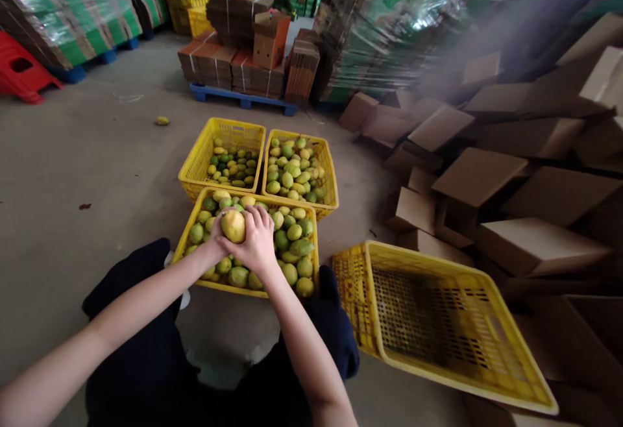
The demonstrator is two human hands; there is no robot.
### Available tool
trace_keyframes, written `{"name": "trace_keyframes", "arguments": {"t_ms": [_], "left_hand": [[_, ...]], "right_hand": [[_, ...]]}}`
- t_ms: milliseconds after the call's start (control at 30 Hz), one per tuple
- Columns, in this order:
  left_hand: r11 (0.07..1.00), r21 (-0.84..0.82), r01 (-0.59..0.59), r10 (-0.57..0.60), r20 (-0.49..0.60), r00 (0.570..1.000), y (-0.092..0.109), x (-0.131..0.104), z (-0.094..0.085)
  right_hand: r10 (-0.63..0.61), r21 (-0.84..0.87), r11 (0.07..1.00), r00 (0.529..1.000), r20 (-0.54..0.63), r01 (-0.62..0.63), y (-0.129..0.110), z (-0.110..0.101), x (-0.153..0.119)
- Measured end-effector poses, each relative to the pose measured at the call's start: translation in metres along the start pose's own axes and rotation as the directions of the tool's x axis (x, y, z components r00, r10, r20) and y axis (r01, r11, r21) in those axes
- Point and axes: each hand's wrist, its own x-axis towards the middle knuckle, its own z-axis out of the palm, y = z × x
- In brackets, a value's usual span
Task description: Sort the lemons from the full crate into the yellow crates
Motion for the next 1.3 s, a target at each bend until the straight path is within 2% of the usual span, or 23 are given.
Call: {"name": "trace_keyframes", "arguments": {"t_ms": [67,200,267,333,400,467,533,567,600,667,733,800,867,933,1033,1100,1167,1200,1233,1300], "left_hand": [[0.999,0.04,0.016,-0.015,-0.011,1.0,0.004,-0.002,0.002],[0.996,0.074,0.046,-0.053,0.084,0.995,0.014,-0.005,0.011],[0.998,0.057,0.002,-0.009,0.124,0.992,0.022,-0.006,0.017],[0.996,0.009,-0.094,0.092,0.122,0.988,0.033,-0.007,0.022],[0.979,-0.039,-0.199,0.202,0.114,0.973,0.043,-0.009,0.027],[0.964,-0.028,-0.266,0.267,0.117,0.956,0.053,-0.01,0.029],[0.944,0.091,-0.318,0.301,0.168,0.939,0.058,-0.009,0.028],[0.913,0.19,-0.36,0.32,0.214,0.923,0.059,-0.008,0.026],[0.856,0.304,-0.419,0.343,0.272,0.899,0.058,-0.006,0.024],[0.658,0.508,-0.556,0.39,0.402,0.828,0.052,-0.005,0.018],[0.443,0.614,-0.653,0.411,0.508,0.757,0.042,-0.005,0.014],[0.305,0.647,-0.699,0.388,0.586,0.712,0.034,-0.009,0.013],[0.228,0.644,-0.731,0.346,0.648,0.679,0.028,-0.013,0.013],[0.169,0.624,-0.763,0.325,0.696,0.641,0.025,-0.017,0.014],[0.116,0.59,-0.799,0.329,0.736,0.592,0.025,-0.02,0.014],[0.103,0.578,-0.809,0.328,0.748,0.577,0.026,-0.02,0.014],[0.151,0.596,-0.789,0.348,0.714,0.607,0.025,-0.018,0.014],[0.219,0.616,-0.757,0.374,0.664,0.648,0.025,-0.016,0.014],[0.324,0.634,-0.702,0.398,0.582,0.709,0.025,-0.013,0.015],[0.607,0.612,-0.507,0.383,0.334,0.861,0.026,-0.008,0.017]], "right_hand": [[-0.044,0.004,0.999,0.999,-0.013,0.044,-0.005,-0.004,-0.001],[-0.147,0.207,0.964,0.983,-0.112,0.167,-0.016,-0.023,-0.002],[-0.078,0.331,0.933,0.977,-0.197,0.141,-0.018,-0.034,-0.003],[0.08,0.472,0.881,0.972,-0.219,0.034,-0.016,-0.043,-0.002],[0.269,0.656,0.747,0.952,-0.148,-0.109,-0.01,-0.045,0.001],[0.427,0.835,0.504,0.904,-0.02,-0.22,-0.003,-0.041,0.005],[0.505,0.924,0.276,0.858,0.094,-0.264,0.001,-0.033,0.008],[0.519,0.936,0.224,0.846,0.121,-0.271,0.002,-0.028,0.008],[0.527,0.937,0.223,0.842,0.115,-0.267,0.002,-0.023,0.008],[0.532,0.921,0.315,0.846,0.029,-0.23,-0.001,-0.015,0.006],[0.528,0.88,0.449,0.84,-0.12,-0.157,-0.004,-0.01,0.004],[0.503,0.812,0.578,0.82,-0.272,-0.085,-0.007,-0.008,0.001],[0.456,0.732,0.68,0.806,-0.378,-0.042,-0.008,-0.009,-0.002],[0.405,0.666,0.746,0.802,-0.44,-0.011,-0.007,-0.01,-0.004],[0.358,0.626,0.779,0.804,-0.475,0.023,-0.007,-0.011,-0.006],[0.353,0.627,0.778,0.81,-0.469,0.024,-0.006,-0.011,-0.006],[0.396,0.663,0.749,0.808,-0.436,-0.01,-0.005,-0.01,-0.004],[0.449,0.708,0.704,0.802,-0.394,-0.047,-0.004,-0.009,-0.002],[0.522,0.774,0.626,0.789,-0.325,-0.095,-0.003,-0.008,0.0],[0.663,0.91,0.366,0.741,-0.107,-0.195,-0.001,-0.007,0.006]]}}
